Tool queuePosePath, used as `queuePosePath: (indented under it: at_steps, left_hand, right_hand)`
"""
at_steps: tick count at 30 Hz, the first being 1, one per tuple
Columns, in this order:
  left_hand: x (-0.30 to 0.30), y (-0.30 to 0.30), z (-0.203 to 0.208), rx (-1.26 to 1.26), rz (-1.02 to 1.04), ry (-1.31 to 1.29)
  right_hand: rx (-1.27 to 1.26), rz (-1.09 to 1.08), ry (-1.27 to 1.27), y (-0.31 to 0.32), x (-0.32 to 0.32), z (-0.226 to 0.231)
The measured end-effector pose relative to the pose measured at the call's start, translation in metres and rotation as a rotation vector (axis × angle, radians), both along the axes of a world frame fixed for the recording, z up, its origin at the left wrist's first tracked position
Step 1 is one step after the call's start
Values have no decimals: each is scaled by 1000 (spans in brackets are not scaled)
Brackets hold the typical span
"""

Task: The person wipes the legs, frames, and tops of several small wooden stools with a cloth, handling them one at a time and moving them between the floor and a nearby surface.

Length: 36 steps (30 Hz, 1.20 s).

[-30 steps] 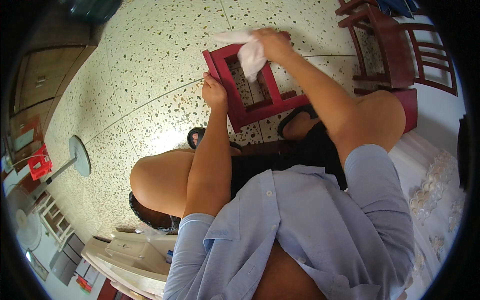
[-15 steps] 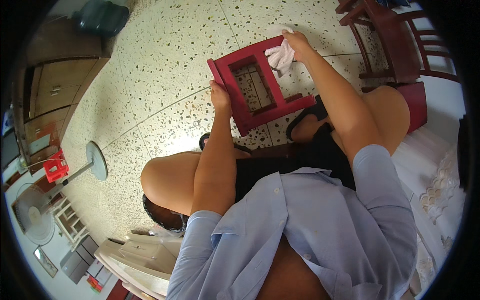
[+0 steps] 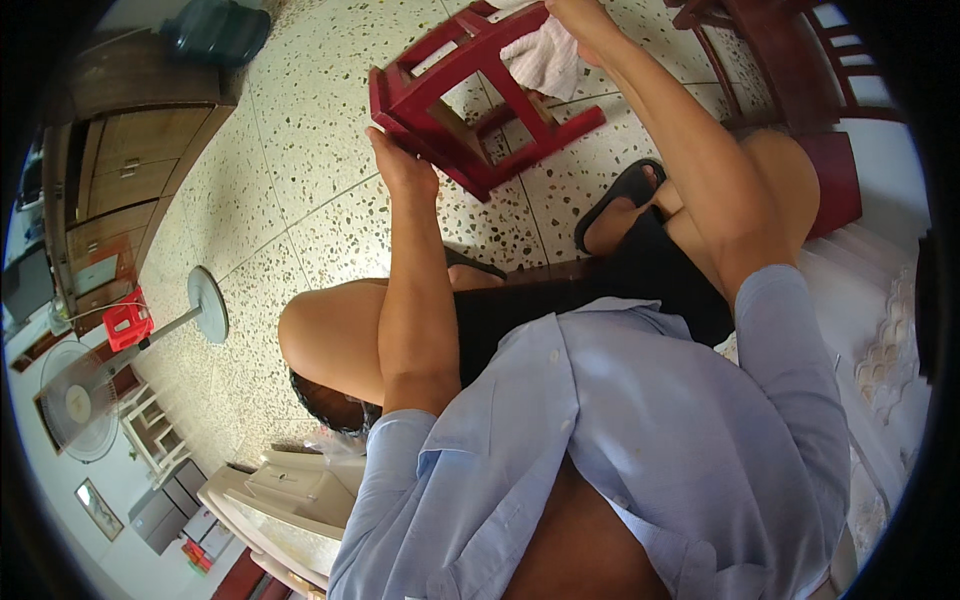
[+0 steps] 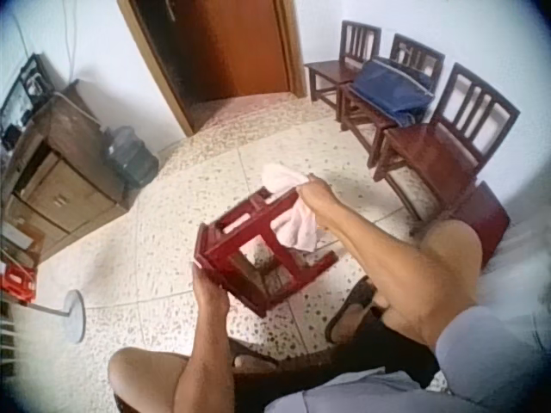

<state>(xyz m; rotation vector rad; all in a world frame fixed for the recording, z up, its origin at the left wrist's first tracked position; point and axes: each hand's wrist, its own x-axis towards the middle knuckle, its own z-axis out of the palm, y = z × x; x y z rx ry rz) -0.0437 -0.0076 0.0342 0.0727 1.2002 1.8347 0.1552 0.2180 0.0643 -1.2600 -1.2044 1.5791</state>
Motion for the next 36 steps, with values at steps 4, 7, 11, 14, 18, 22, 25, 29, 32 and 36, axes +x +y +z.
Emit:
queuePosePath:
  at_steps: [4, 7, 11, 14, 18, 22, 25, 29, 32, 36]
  left_hand:
    - [15, 1, 17, -48, 24, 46]
    - [25, -5, 11, -12, 39, 53]
    - [43, -1, -10, 109, -34, 114]
    - [29, -17, -35, -41, 19, 225]
    - [63, -19, -34, -228, 36, 302]
    - [70, -12, -34, -174, -1, 316]
    - [30, -30, -47, -173, 34, 274]
    - [39, -3, -32, -177, -48, 31]
    - [21, -3, -22, -151, -132, 44]
    - [16, 13, -42, -103, -120, 233]
  right_hand:
    - [-102, 150, 221, -4, 23, -5]
    - [-157, 236, 346, -10, 35, -20]
    - [-138, 312, 203, 9, 79, -46]
    - [-273, 291, 77, -13, 61, -33]
    - [-292, 224, -85, -19, 89, -48]
    - [-197, 169, -259, 20, 124, -39]
    - [96, 45, -546, 8, 91, 0]
    - [385, -83, -440, 38, 120, 28]
    - [259, -39, -461, -33, 64, 67]
    - [628, 459, -864, -111, 5, 13]
